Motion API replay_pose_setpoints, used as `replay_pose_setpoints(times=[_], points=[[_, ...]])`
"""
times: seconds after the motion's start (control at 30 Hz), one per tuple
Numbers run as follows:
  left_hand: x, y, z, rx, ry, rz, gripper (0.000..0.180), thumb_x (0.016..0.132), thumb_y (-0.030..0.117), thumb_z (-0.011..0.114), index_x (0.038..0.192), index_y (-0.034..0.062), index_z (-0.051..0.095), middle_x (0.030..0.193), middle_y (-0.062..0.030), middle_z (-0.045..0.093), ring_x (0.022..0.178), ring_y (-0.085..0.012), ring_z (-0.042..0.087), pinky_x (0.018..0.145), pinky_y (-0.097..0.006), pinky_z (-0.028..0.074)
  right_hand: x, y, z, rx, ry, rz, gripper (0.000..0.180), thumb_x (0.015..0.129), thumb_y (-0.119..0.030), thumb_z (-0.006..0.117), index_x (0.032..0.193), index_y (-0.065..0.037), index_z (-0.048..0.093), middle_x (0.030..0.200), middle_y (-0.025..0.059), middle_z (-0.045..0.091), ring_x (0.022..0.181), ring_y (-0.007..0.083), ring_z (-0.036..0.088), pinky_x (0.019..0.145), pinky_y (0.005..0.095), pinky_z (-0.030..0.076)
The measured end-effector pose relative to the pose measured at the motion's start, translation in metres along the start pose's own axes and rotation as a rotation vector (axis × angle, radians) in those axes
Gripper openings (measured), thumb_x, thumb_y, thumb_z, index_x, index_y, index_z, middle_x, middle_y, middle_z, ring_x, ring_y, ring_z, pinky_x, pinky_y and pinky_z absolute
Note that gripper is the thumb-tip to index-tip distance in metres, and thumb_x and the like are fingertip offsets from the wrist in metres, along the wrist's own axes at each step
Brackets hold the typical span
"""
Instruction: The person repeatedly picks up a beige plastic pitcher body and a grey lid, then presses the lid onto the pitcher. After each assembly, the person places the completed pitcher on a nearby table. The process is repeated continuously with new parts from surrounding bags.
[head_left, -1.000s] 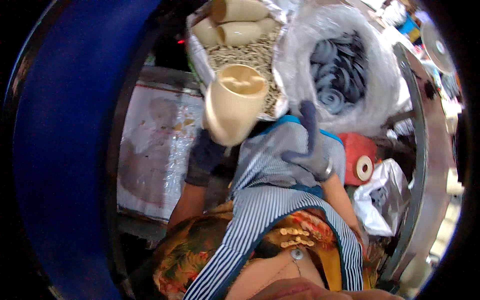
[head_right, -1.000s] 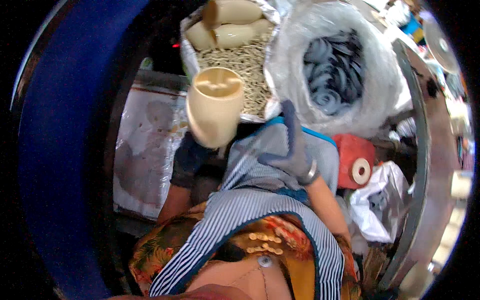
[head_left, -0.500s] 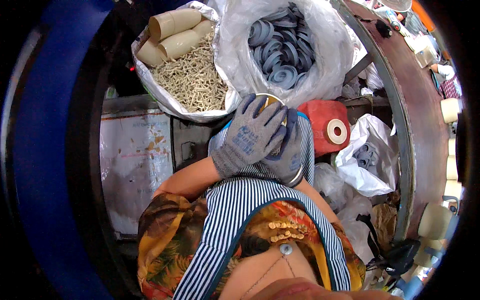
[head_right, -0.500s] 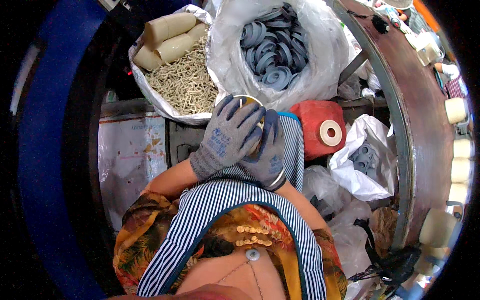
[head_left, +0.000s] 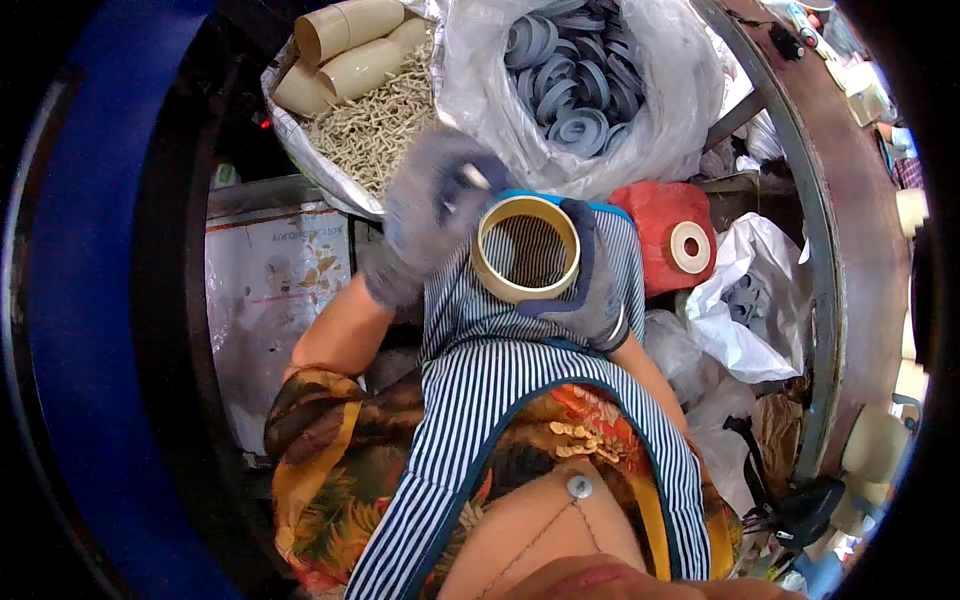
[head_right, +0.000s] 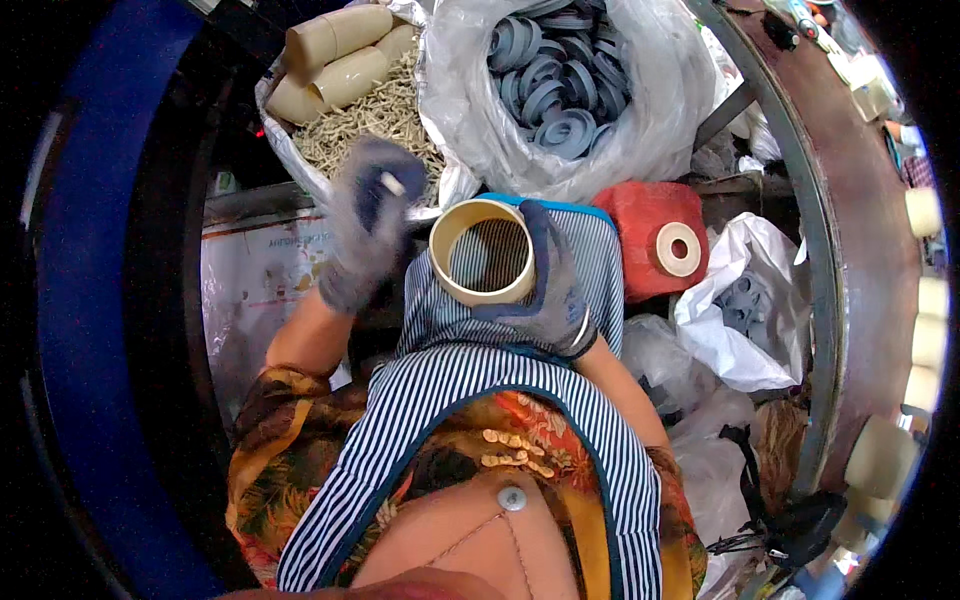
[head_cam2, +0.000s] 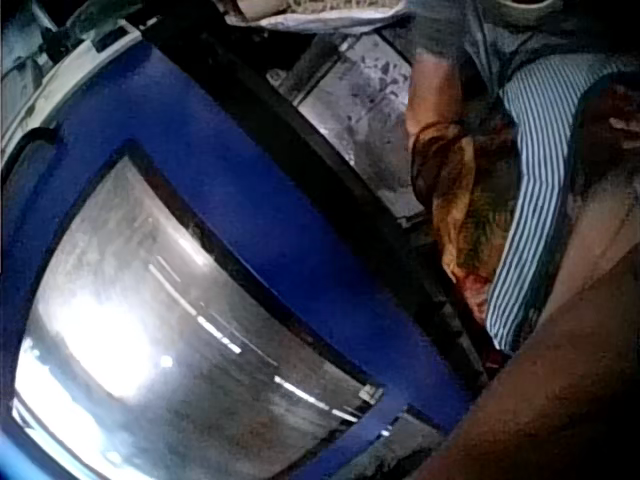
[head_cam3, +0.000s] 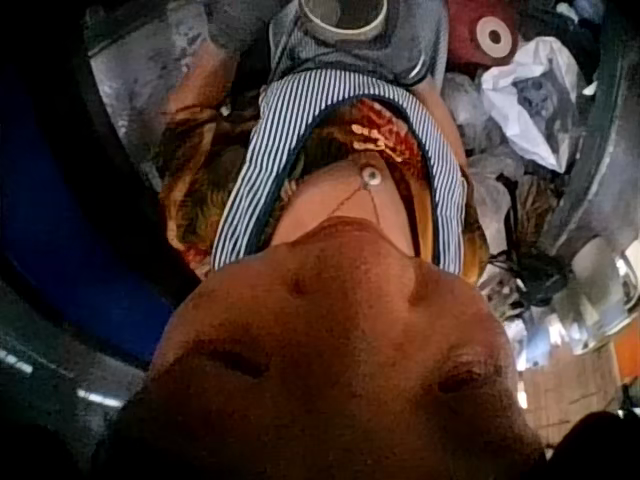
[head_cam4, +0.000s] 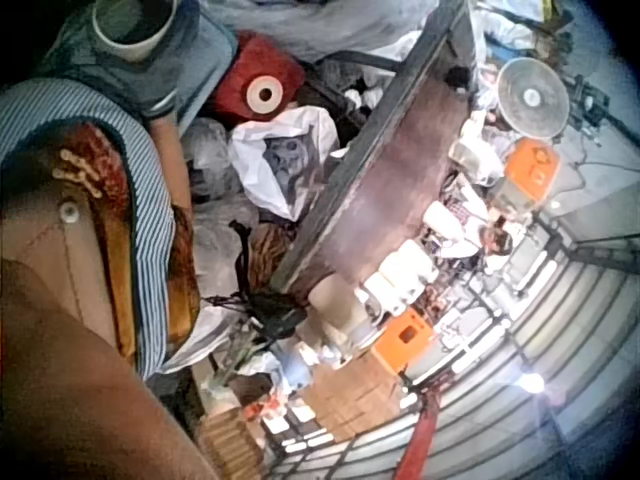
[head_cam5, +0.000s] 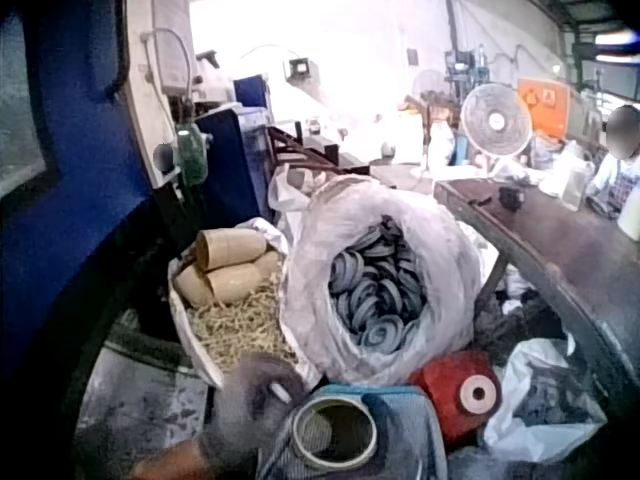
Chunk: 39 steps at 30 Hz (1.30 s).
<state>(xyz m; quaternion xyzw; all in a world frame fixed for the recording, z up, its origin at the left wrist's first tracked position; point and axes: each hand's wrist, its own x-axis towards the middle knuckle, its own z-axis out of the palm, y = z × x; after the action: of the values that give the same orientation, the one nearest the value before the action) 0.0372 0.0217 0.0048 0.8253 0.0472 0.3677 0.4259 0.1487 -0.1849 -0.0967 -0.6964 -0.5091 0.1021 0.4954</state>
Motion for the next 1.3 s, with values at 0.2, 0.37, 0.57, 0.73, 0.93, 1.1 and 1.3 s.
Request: replay_pose_setpoints(times=[0.2,0.37,0.57,0.73,0.93,1.1,1.3], points=[[0.026,-0.094,-0.031,1.014,-0.324,-0.085,0.048,0.092,0.038,0.063,0.13,0.0093,0.058,0.122,-0.0152,0.064,0.104,-0.0345,0.062,0.091,-0.042,0.05,0.02,-0.018,-0.009,0.09,0.217,0.094,0.118,0.059,-0.044,0.091,0.147,0.007,0.03,0.138,0.0262,0.048,0.126,0.0411,0.049,0.108,0.0474,0.038],[-0.022,-0.059,0.052,-0.519,-0.165,-0.467,0.054,0.106,0.033,0.037,0.149,0.0007,0.034,0.151,-0.0149,0.04,0.139,-0.0249,0.039,0.117,-0.038,0.028,0.026,-0.044,-0.005,-0.183,0.318,0.112,0.087,0.08,-0.042,0.074,0.143,0.005,0.038,0.139,0.0254,0.047,0.128,0.0399,0.046,0.109,0.0469,0.033],[-0.013,-0.061,0.052,-1.13,-0.399,-0.674,0.049,0.103,0.025,0.042,0.144,-0.0027,0.04,0.136,-0.0224,0.054,0.122,-0.0329,0.057,0.105,-0.046,0.047,-0.059,-0.062,-0.059,0.624,0.228,0.253,0.04,0.094,-0.013,0.056,0.132,0.0,0.057,0.127,0.0149,0.062,0.112,0.0242,0.061,0.102,0.0367,0.045],[-0.029,-0.082,0.078,-1.265,-0.533,-0.934,0.057,0.105,0.037,0.035,0.146,-0.002,0.039,0.139,-0.0202,0.054,0.121,-0.0311,0.057,0.107,-0.045,0.042,-0.246,0.071,-0.096,0.188,1.267,0.879,0.03,0.092,-0.025,0.061,0.115,-0.008,0.062,0.105,0.0057,0.063,0.092,0.0183,0.06,0.084,0.0336,0.05],[-0.037,-0.083,0.09,-1.37,-0.466,-1.069,0.06,0.105,0.042,0.031,0.145,-0.0012,0.04,0.138,-0.019,0.055,0.122,-0.0314,0.056,0.106,-0.044,0.042,-0.433,0.205,-0.058,-0.609,0.333,1.593,0.044,0.096,-0.043,0.048,0.125,-0.012,0.062,0.13,0.0081,0.059,0.114,0.0252,0.057,0.094,0.0414,0.046],[-0.046,-0.111,0.069,-1.172,-0.314,-1.082,0.048,0.104,0.033,0.037,0.135,-0.0008,0.053,0.132,-0.0166,0.06,0.117,-0.0278,0.059,0.105,-0.041,0.043,-0.374,0.262,-0.013,-0.725,-0.018,1.393,0.046,0.096,-0.042,0.048,0.125,-0.011,0.062,0.135,0.0106,0.058,0.118,0.0266,0.057,0.096,0.0416,0.045],[-0.023,-0.081,0.086,-0.54,-0.606,-0.546,0.041,0.102,0.023,0.047,0.134,-0.0017,0.052,0.128,-0.0156,0.062,0.114,-0.0244,0.061,0.1,-0.037,0.048,-0.368,0.257,-0.008,-0.512,0.031,1.38,0.044,0.095,-0.041,0.05,0.123,-0.01,0.062,0.127,0.0119,0.062,0.111,0.0272,0.06,0.094,0.0404,0.047]])
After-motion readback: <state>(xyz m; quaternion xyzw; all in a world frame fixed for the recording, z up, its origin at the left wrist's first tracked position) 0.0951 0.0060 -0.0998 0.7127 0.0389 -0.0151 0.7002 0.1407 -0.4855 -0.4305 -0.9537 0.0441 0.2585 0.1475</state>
